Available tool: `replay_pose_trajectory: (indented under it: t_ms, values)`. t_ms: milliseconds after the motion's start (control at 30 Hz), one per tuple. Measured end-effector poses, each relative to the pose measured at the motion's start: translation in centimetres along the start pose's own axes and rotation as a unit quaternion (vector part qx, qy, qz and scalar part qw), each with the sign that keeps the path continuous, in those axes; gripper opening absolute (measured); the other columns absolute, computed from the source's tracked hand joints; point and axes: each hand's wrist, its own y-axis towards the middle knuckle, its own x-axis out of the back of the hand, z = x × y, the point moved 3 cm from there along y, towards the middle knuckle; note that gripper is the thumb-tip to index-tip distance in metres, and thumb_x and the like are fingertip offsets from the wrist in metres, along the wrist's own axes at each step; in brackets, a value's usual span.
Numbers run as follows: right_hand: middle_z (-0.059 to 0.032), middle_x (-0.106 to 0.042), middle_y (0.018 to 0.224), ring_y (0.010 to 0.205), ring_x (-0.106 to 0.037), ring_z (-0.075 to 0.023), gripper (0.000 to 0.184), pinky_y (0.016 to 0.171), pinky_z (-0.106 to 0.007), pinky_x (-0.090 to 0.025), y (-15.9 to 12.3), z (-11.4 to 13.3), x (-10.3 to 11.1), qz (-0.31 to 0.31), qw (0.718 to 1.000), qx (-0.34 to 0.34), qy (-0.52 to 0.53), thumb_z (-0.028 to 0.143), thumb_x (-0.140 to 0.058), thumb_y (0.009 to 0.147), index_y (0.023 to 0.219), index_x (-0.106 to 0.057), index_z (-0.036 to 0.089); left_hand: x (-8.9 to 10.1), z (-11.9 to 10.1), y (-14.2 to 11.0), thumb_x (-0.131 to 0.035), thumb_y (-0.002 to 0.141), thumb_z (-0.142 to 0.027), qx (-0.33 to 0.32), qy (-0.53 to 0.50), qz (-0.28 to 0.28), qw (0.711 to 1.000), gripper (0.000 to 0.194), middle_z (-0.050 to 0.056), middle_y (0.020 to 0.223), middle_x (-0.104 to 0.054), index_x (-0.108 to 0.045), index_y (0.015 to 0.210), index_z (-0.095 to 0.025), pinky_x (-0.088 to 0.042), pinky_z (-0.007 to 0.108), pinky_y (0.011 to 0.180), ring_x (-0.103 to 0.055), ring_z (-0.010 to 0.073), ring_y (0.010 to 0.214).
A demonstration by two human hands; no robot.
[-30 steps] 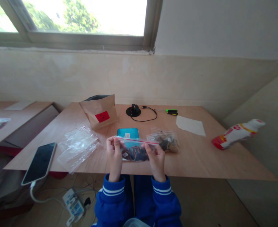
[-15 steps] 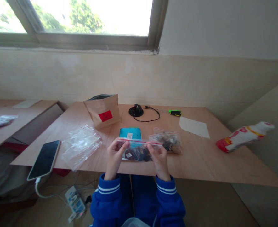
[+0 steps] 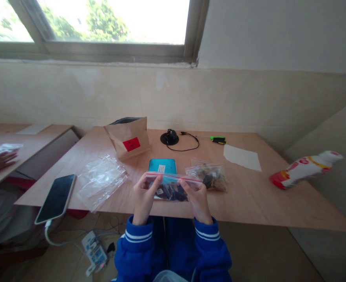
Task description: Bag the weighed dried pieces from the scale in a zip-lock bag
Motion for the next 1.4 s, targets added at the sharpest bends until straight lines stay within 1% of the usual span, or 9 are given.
replay_pose_trajectory:
  t_ms: [133,300,433,567,733,900,1100,1267,1400]
  values:
    - [-0.002,-0.074,0.072,0.069,-0.069,-0.0186,0.018,0.068,-0.03,-0.056,-0.1,0.2,0.0,0.012,1.0,-0.002,0.0,0.036,-0.076,0.072,0.077,-0.075,0.019,-0.2,-0.1,-0.1,-0.073,0.075,-0.038,0.003,-0.018,0.033,0.999,0.022,0.002,0.075,-0.071,-0.071,0.082,-0.018,-0.053,0.023,0.064,-0.064,0.0139,0.069]
    - [0.0001,-0.071,0.069,0.066,-0.065,-0.0159,0.014,0.065,-0.027,-0.053,-0.2,0.6,0.0,0.006,0.999,0.039,-0.021,0.034,-0.074,0.074,0.073,-0.074,0.02,-0.3,0.1,-0.1,-0.076,0.072,-0.036,0.017,-0.026,0.091,0.995,0.02,0.004,0.077,-0.073,-0.074,0.077,-0.017,-0.053,0.023,0.063,-0.066,0.016,0.072]
    - [-0.0005,-0.072,0.072,0.07,-0.066,-0.0159,0.014,0.068,-0.026,-0.053,-0.3,0.9,-0.2,0.039,0.999,0.028,-0.023,0.034,-0.074,0.075,0.075,-0.074,0.019,-0.4,0.1,-0.3,-0.076,0.071,-0.036,0.023,-0.01,0.082,0.996,0.021,0.004,0.075,-0.073,-0.075,0.078,-0.016,-0.054,0.024,0.063,-0.067,0.0162,0.07]
    - [-0.0013,-0.073,0.075,0.073,-0.067,-0.0165,0.015,0.072,-0.027,-0.055,-0.5,1.1,-0.5,0.08,0.997,0.009,-0.014,0.034,-0.074,0.075,0.077,-0.074,0.019,-0.7,-0.4,-0.5,-0.075,0.073,-0.034,-0.008,0.005,0.102,0.995,0.017,0.002,0.074,-0.072,-0.074,0.075,-0.016,-0.053,0.021,0.063,-0.066,0.0145,0.07]
    - [-0.0002,-0.071,0.073,0.07,-0.065,-0.0144,0.013,0.068,-0.024,-0.052,-0.6,1.0,-0.6,0.074,0.997,0.031,-0.019,0.032,-0.072,0.077,0.076,-0.073,0.02,-0.9,-0.5,-0.7,-0.073,0.076,-0.032,-0.029,-0.003,0.119,0.992,0.014,0.001,0.075,-0.07,-0.074,0.076,-0.018,-0.052,0.02,0.063,-0.066,0.0131,0.071]
    - [0.0006,-0.069,0.071,0.069,-0.063,-0.0132,0.012,0.067,-0.023,-0.051,-0.5,1.2,-0.7,0.067,0.996,0.051,-0.018,0.031,-0.072,0.078,0.074,-0.072,0.02,-1.0,-0.4,-0.7,-0.07,0.079,-0.031,-0.058,0.023,0.105,0.993,0.013,0.001,0.077,-0.07,-0.073,0.076,-0.019,-0.052,0.021,0.068,-0.066,0.0133,0.075]
    - [-0.0005,-0.07,0.077,0.074,-0.064,-0.0144,0.011,0.069,-0.024,-0.053,-0.7,1.3,-1.2,0.091,0.995,0.028,0.002,0.031,-0.073,0.076,0.077,-0.072,0.02,-0.8,-0.6,-0.7,-0.068,0.081,-0.03,-0.094,0.045,0.087,0.991,0.012,0.001,0.079,-0.069,-0.072,0.078,-0.019,-0.052,0.022,0.072,-0.066,0.0135,0.077]
    - [-0.0008,-0.07,0.078,0.075,-0.065,-0.0146,0.009,0.071,-0.024,-0.053,-0.8,1.2,-1.3,0.095,0.995,0.039,-0.008,0.029,-0.071,0.079,0.077,-0.072,0.02,-0.7,-0.6,-0.6,-0.07,0.079,-0.029,-0.075,0.027,0.12,0.99,0.013,0.001,0.077,-0.069,-0.071,0.075,-0.017,-0.052,0.022,0.068,-0.066,0.0138,0.075]
    - [-0.0019,-0.07,0.076,0.073,-0.066,-0.0157,0.01,0.07,-0.026,-0.053,-0.9,1.3,-1.5,0.08,0.994,0.067,-0.031,0.027,-0.07,0.078,0.075,-0.071,0.018,-0.8,-0.3,-0.6,-0.07,0.079,-0.029,-0.07,0.033,0.124,0.989,0.011,0.001,0.077,-0.07,-0.071,0.077,-0.018,-0.052,0.021,0.068,-0.066,0.0135,0.074]
